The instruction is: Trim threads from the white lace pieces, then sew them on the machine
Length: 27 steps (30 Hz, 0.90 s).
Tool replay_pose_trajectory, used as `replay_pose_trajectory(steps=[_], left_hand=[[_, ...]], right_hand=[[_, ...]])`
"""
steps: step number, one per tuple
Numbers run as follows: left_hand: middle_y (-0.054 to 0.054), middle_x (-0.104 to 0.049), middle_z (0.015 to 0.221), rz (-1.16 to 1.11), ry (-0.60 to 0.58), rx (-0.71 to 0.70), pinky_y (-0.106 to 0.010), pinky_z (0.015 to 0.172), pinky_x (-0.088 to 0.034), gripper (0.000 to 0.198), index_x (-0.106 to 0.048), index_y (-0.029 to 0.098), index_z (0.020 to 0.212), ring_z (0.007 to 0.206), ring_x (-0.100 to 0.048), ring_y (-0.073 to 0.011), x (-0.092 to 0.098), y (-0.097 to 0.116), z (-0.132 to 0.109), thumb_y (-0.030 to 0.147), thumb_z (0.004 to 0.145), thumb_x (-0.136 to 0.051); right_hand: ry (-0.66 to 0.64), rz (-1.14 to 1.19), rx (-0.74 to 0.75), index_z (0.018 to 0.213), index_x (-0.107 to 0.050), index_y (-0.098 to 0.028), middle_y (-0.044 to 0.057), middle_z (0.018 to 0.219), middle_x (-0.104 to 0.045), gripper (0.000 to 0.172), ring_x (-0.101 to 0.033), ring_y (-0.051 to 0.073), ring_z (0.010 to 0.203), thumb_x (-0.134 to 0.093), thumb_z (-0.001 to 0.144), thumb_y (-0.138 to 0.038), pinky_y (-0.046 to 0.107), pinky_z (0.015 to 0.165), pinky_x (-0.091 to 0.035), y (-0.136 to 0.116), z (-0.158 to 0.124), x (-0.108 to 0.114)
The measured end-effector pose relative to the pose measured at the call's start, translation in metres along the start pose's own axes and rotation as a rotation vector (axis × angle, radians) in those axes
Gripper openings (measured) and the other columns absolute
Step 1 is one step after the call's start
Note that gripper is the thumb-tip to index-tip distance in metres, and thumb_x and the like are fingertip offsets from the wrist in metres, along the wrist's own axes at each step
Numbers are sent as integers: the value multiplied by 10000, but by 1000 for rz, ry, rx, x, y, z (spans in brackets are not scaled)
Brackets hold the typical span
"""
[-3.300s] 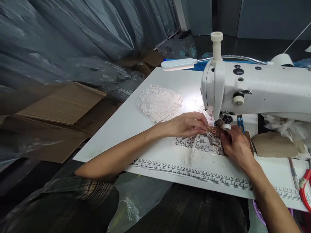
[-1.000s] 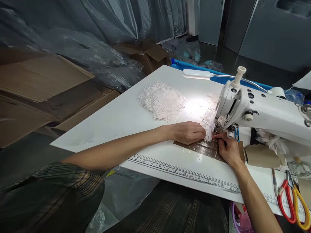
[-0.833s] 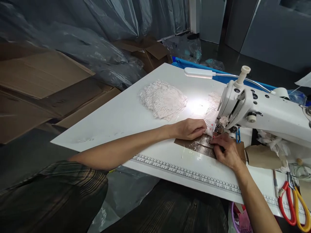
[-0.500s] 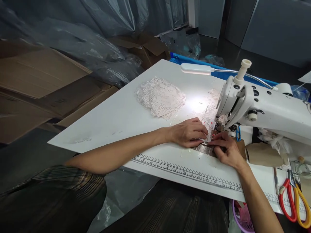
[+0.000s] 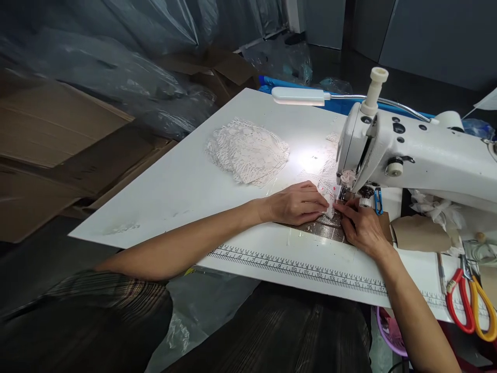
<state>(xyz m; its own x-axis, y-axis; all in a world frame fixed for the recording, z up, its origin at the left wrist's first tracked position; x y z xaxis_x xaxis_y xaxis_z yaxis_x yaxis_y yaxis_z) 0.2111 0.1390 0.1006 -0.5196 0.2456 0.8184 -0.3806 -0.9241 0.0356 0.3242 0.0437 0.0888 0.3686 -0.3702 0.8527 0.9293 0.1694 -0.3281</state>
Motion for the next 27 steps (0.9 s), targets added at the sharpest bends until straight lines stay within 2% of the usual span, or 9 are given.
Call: replay_pose_trajectory(steps=[3,9,14,17,20,24,27], left_hand=[[-49,-766,958,30,5,-35,-309,762,-471,175,-692,164,865,778,-653,-136,1,2,1,149,937,-533],[-21,-776,943,44,-22,-70,-312,794,-481,216,-685,178,813,789,-677,-126,0,2,2,133,936,-513],[-31,-777,960,67,-44,-42,-305,716,-478,206,-699,172,826,757,-668,-135,-4,0,1,164,937,-526],[-34,-779,942,61,-31,-30,-305,717,-478,210,-705,171,826,753,-665,-134,-3,2,1,161,940,-530],[-35,-779,947,61,-23,-26,-315,724,-472,213,-711,180,837,757,-667,-136,-3,3,2,170,950,-531],[-32,-777,951,66,5,-37,-320,730,-460,214,-708,179,840,747,-663,-134,0,4,3,175,959,-530],[-31,-776,971,42,-27,-16,-324,767,-461,209,-709,192,871,789,-674,-133,-3,2,1,190,968,-524]], right_hand=[[-24,-103,51,1231,-691,-190,130,953,-614,382,-590,219,836,-442,942,-203,365,711,-545,-4,1,-4],[-127,-227,-25,1279,-656,-225,138,989,-577,409,-546,216,779,-441,932,-212,387,710,-531,-3,4,-14],[-89,-58,-107,1261,-663,-202,135,991,-629,403,-607,224,818,-438,929,-227,386,741,-548,5,3,-6],[-35,122,-277,1288,-636,-212,96,984,-683,409,-657,213,876,-432,935,-248,376,802,-558,20,-2,3],[-16,181,-388,1227,-671,-214,76,958,-715,393,-681,215,887,-442,911,-252,376,822,-558,29,-6,7],[-34,136,-360,1122,-730,-210,82,923,-728,370,-681,233,861,-460,870,-231,374,781,-560,26,-4,5],[-23,105,-335,1097,-740,-209,82,890,-724,356,-675,236,842,-465,871,-223,372,759,-559,23,-3,6]])
Point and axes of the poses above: each hand's wrist, its own z-axis towards the middle knuckle, its own x-axis out of the back of the hand, y = z × x, the point moved 7 cm from there along z, towards the middle knuckle
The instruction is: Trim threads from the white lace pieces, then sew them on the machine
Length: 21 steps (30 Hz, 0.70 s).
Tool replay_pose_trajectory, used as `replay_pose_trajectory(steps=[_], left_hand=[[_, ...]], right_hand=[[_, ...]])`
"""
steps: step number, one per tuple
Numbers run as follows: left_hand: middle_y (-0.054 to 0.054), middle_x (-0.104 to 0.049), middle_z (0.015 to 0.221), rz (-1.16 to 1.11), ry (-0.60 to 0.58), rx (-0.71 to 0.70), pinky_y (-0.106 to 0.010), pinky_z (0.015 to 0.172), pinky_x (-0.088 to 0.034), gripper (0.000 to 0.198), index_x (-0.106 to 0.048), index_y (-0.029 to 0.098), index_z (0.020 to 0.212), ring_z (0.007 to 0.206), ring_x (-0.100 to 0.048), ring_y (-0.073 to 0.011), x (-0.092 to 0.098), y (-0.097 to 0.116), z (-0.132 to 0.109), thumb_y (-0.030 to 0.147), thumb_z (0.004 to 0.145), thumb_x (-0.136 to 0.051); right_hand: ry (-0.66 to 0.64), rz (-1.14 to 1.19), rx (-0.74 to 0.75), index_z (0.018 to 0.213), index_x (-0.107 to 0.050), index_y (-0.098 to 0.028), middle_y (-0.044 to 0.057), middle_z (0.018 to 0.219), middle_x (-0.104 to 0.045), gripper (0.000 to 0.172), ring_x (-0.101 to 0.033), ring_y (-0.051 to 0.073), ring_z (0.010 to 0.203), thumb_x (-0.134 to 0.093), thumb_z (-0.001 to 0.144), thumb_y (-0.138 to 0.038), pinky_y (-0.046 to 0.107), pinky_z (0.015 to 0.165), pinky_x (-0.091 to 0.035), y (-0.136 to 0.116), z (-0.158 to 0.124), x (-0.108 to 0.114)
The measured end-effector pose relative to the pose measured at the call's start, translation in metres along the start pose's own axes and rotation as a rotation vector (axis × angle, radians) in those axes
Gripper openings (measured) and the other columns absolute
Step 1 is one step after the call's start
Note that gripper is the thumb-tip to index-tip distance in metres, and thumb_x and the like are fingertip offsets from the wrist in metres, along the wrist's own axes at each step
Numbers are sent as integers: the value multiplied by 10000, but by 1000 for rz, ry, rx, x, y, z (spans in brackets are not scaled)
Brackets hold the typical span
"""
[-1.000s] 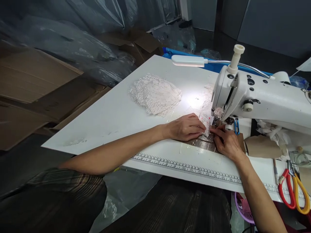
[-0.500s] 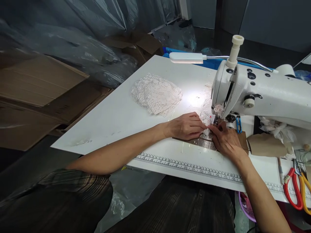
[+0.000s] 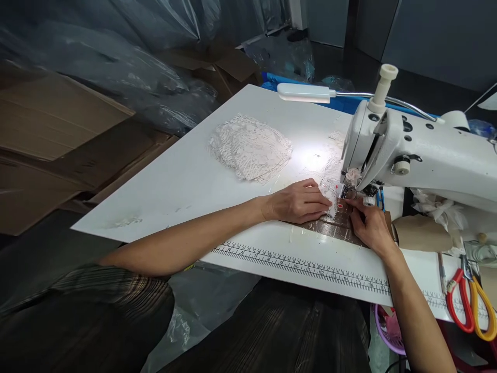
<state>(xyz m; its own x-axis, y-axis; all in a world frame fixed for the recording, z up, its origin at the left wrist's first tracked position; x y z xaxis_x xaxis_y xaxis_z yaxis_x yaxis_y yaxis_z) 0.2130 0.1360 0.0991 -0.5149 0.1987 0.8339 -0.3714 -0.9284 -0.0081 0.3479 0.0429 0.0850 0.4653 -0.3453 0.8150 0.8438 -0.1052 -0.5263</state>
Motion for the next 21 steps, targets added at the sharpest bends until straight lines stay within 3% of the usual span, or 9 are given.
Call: replay_pose_trajectory(steps=[9,21], left_hand=[[-49,-773,1005,-45,-30,37,-348,815,-489,199,-709,210,954,812,-683,-139,-3,-2,-2,216,975,-511],[-28,-754,1050,-25,-133,15,-352,790,-445,198,-692,246,918,770,-617,-138,-5,2,1,241,979,-504]], right_hand=[[-37,-82,309,1189,-721,-217,111,953,-626,388,-605,212,900,-451,915,-173,356,752,-555,-21,-5,-6],[-45,-131,315,1198,-715,-225,118,954,-597,388,-582,230,924,-445,923,-170,398,776,-554,-22,-6,-10]])
Point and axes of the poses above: each hand's wrist, its own z-axis towards the middle knuckle, its own x-axis out of the back of the hand, y = z × x, the point moved 7 cm from there along z, towards the middle knuckle
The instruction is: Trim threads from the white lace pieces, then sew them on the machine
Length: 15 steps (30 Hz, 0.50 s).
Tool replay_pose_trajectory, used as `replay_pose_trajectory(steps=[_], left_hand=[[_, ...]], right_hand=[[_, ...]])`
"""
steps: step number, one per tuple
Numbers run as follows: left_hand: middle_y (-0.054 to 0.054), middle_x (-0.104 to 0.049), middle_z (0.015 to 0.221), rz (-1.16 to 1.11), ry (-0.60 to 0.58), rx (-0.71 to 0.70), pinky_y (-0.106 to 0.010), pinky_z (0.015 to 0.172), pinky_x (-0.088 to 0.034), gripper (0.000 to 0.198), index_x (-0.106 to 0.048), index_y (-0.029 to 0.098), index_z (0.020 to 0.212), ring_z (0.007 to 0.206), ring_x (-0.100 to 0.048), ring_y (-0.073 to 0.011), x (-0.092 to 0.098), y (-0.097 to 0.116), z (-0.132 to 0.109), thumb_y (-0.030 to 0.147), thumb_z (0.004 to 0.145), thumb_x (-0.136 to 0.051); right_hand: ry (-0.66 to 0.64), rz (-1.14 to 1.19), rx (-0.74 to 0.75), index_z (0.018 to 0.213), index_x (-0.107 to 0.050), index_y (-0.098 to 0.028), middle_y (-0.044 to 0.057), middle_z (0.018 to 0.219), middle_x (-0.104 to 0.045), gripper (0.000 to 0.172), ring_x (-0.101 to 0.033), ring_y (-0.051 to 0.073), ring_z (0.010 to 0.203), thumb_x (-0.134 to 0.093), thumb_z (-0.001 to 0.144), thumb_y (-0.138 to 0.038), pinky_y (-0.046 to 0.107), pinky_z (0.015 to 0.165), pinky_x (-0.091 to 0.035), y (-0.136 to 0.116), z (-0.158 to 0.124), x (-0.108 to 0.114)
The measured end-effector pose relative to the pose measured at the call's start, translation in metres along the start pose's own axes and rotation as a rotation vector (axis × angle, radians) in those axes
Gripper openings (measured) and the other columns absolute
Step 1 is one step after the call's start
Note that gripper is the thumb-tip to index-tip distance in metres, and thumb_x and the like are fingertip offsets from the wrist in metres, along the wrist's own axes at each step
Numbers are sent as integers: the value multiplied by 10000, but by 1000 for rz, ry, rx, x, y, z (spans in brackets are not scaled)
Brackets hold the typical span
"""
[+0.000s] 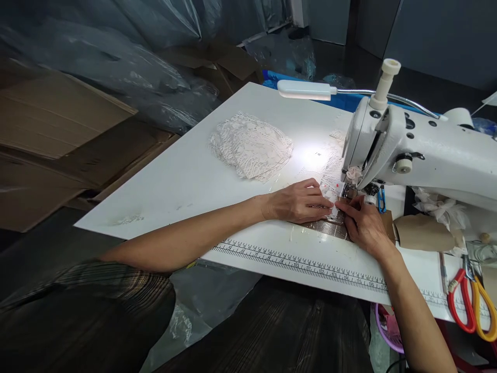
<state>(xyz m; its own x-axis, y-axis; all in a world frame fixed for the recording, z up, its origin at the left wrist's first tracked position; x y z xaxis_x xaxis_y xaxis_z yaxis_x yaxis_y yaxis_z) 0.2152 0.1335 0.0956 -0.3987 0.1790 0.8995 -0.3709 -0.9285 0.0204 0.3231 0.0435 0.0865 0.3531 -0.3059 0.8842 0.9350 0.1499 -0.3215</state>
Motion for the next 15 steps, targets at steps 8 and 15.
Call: replay_pose_trajectory(steps=[8,15], left_hand=[[-15,-756,1042,29,27,-8,-348,765,-422,189,-690,245,902,750,-608,-134,1,1,-1,236,978,-517],[-14,-756,1045,49,30,-22,-346,778,-407,178,-695,243,914,768,-607,-138,1,2,-1,255,975,-528]], right_hand=[[-8,130,-109,1246,-684,-281,71,1008,-645,424,-632,169,858,-435,922,-169,331,780,-560,6,-5,9],[-44,22,70,1136,-748,-304,86,993,-618,399,-611,193,877,-498,876,-134,373,766,-551,-6,-5,3]])
Point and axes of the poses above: each hand's wrist, its own z-axis towards the middle knuckle, its own x-axis out of the back of the hand, y = z × x, the point moved 7 cm from there along z, towards the middle knuckle
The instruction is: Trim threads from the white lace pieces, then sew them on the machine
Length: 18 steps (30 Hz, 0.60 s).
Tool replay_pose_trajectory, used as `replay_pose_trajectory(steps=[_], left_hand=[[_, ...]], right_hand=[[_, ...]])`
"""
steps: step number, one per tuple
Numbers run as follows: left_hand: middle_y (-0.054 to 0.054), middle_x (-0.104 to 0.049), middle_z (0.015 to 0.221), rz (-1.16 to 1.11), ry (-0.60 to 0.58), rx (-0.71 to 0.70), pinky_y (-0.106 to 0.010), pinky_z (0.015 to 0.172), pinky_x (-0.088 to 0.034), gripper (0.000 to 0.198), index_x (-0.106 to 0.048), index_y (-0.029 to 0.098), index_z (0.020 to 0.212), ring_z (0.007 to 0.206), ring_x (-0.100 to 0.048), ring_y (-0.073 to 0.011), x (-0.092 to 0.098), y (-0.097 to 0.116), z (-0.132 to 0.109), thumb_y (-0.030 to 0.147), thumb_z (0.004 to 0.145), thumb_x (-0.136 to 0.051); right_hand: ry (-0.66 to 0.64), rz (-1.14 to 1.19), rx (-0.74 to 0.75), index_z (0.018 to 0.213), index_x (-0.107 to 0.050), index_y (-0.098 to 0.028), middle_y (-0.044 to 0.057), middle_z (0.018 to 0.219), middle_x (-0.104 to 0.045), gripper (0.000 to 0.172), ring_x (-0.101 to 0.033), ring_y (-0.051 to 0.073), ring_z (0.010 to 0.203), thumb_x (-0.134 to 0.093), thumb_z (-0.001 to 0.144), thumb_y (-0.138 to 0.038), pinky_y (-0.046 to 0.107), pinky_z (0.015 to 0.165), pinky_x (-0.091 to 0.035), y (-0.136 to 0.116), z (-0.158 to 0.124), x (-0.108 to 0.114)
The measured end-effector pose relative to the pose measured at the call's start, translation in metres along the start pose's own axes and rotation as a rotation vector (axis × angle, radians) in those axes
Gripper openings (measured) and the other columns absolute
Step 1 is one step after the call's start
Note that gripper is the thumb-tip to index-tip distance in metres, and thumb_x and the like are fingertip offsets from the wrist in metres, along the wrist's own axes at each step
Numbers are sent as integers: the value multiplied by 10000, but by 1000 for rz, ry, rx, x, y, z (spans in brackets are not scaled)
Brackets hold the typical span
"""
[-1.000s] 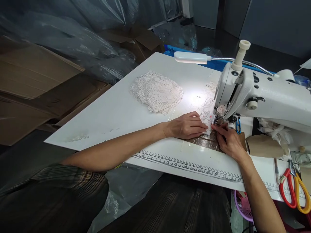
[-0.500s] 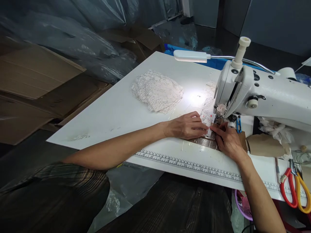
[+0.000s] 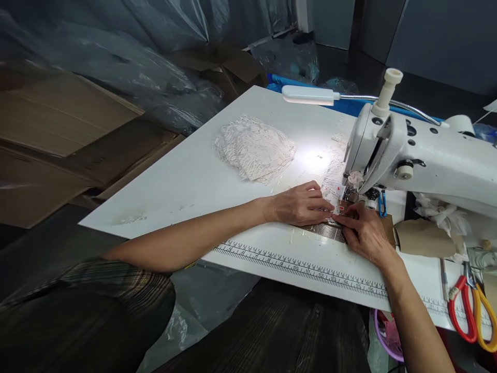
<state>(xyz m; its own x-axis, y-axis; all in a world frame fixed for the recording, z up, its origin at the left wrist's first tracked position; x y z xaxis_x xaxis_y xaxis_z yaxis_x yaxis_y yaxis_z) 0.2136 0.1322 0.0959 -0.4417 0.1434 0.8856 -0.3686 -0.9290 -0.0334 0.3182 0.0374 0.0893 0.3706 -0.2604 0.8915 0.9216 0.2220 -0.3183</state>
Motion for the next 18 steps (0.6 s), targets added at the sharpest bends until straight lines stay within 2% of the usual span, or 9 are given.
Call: replay_pose_trajectory(steps=[3,5,7,9,11,14,18], left_hand=[[-25,-759,1010,-46,22,34,-359,805,-419,200,-703,234,902,782,-623,-149,2,-3,0,367,953,-562],[-42,-757,940,-46,81,110,-367,800,-431,268,-707,215,879,766,-628,-157,6,-9,-1,427,944,-556],[-51,-747,882,-9,146,198,-354,772,-438,299,-702,194,853,740,-624,-154,10,-16,-3,399,966,-516],[-58,-743,877,25,179,218,-341,756,-435,301,-695,178,867,743,-628,-153,13,-18,-5,359,986,-486],[-77,-747,950,31,154,171,-351,778,-432,293,-688,170,949,792,-643,-168,11,-16,-4,384,986,-491],[-113,-728,1117,18,47,130,-394,849,-419,312,-671,174,1053,888,-658,-200,5,-14,-3,428,975,-507],[-116,-711,1185,21,-64,130,-433,887,-409,294,-691,191,1021,899,-662,-212,-2,-17,-5,424,967,-520]], right_hand=[[1,-50,-2,1137,-749,-299,94,993,-612,397,-611,209,892,-511,869,-129,385,763,-551,-1,0,-1],[-11,-57,-16,1144,-746,-301,94,1007,-616,397,-615,210,904,-508,874,-133,386,769,-551,-2,0,-2],[-21,-59,-24,1149,-742,-310,89,1018,-620,401,-621,210,921,-506,875,-136,390,782,-552,-2,0,-1],[-26,-66,-31,1152,-739,-316,87,1021,-622,405,-624,215,931,-504,874,-139,399,784,-554,-2,0,-1],[-26,-68,-28,1152,-741,-311,93,1019,-621,402,-625,223,934,-505,874,-141,409,781,-555,-3,0,0],[-32,-60,-17,1164,-736,-300,101,1023,-620,406,-623,230,940,-501,878,-135,416,790,-554,-4,0,0],[-26,-55,-13,1176,-729,-303,100,1026,-619,408,-620,234,944,-498,885,-135,422,792,-555,-4,0,0]])
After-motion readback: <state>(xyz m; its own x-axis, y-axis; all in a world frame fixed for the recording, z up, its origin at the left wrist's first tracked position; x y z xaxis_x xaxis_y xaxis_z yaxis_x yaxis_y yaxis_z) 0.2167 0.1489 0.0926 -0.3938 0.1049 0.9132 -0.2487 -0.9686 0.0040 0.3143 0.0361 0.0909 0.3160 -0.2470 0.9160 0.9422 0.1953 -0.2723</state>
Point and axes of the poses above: each hand's wrist, its own z-axis towards the middle knuckle, its own x-axis out of the back of the hand, y = z × x, the point moved 7 cm from there along z, towards the middle knuckle
